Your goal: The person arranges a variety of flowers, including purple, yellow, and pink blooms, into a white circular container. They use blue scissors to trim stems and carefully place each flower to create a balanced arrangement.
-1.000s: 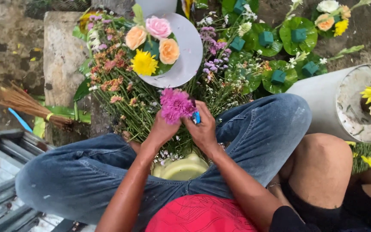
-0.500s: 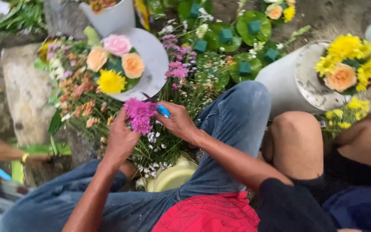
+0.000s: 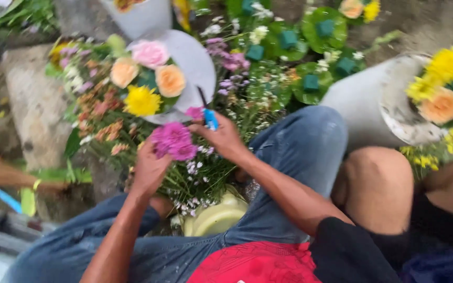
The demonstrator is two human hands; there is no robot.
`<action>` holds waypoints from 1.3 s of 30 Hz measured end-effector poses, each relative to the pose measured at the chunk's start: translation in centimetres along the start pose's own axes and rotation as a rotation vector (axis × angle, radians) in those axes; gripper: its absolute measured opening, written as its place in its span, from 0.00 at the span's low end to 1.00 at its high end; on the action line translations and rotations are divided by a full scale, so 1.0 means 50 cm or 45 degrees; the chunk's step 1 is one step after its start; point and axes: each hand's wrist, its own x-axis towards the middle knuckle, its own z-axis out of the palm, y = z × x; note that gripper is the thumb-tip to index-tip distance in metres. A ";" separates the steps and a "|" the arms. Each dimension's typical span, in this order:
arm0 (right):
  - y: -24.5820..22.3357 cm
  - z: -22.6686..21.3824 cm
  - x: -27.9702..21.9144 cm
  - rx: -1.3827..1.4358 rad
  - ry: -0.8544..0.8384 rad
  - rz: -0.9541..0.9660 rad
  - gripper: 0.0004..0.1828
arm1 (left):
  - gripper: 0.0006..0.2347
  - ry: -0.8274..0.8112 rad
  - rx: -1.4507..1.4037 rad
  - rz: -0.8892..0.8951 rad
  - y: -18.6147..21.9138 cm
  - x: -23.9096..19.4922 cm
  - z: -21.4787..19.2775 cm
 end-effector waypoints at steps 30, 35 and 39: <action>0.039 -0.010 -0.051 -1.103 -0.637 -0.230 0.20 | 0.12 0.348 0.222 -0.009 0.062 0.020 -0.056; 0.051 0.006 -0.027 -1.155 -0.551 -0.474 0.18 | 0.09 0.356 0.225 0.010 0.097 0.026 -0.053; 0.049 0.008 -0.031 -1.213 -0.487 -0.585 0.16 | 0.07 0.360 0.267 0.029 0.125 0.022 -0.052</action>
